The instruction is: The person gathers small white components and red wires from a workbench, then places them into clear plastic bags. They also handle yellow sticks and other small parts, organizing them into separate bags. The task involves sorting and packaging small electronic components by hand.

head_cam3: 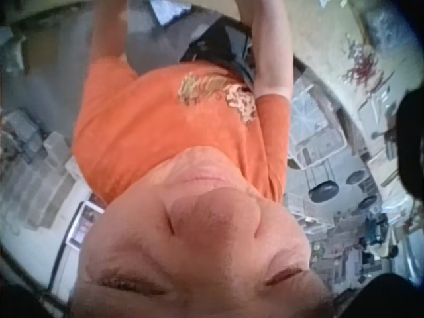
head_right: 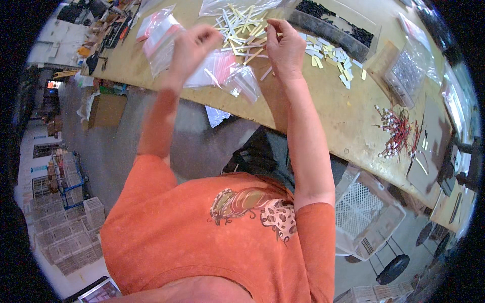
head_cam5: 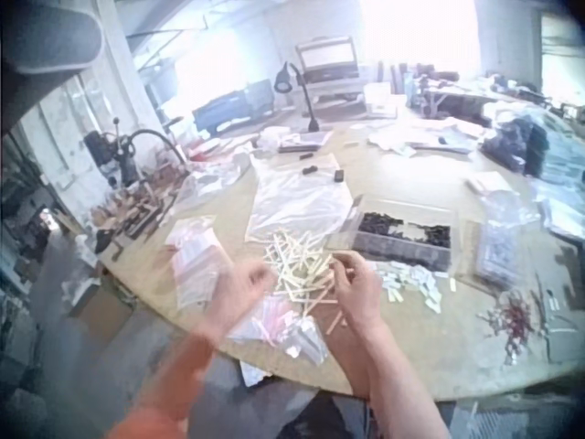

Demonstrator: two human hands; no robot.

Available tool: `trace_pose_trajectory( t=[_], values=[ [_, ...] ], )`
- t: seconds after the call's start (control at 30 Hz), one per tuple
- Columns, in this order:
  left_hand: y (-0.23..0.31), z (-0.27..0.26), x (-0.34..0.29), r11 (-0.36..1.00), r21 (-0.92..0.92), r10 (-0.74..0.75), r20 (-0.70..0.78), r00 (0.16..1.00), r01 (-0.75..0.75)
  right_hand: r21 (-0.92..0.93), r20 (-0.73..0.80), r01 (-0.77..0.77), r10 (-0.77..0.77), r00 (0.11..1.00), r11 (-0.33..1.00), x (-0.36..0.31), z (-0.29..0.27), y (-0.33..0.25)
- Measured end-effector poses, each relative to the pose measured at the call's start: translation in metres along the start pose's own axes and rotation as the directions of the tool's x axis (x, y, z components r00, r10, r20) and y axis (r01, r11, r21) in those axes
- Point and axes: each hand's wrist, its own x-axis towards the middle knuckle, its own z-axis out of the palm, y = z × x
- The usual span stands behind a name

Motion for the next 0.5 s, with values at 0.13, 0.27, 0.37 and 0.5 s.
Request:
trace_pose_trajectory(
  t=[0.13,0.27,0.37,0.5],
  values=[
    [0.027,0.038,-0.078,0.965,0.211,0.165,-0.040,0.985,-0.153,0.189,0.008,0.025,-0.027,1.000,0.982,-0.004,-0.003,-0.017],
    [0.011,0.043,-0.096,0.985,0.160,-0.060,-0.003,0.998,0.060,0.145,0.000,0.151,-0.152,0.988,0.978,-0.016,-0.011,-0.022],
    [0.001,0.035,-0.094,0.988,0.134,-0.073,-0.016,0.997,0.074,-0.228,0.304,0.272,-0.197,0.932,0.935,-0.055,-0.029,-0.028],
    [-0.025,0.025,-0.088,0.950,-0.279,-0.098,0.156,0.983,0.139,-0.465,0.475,0.495,-0.265,0.839,0.734,-0.104,-0.030,-0.041]
  ],
)
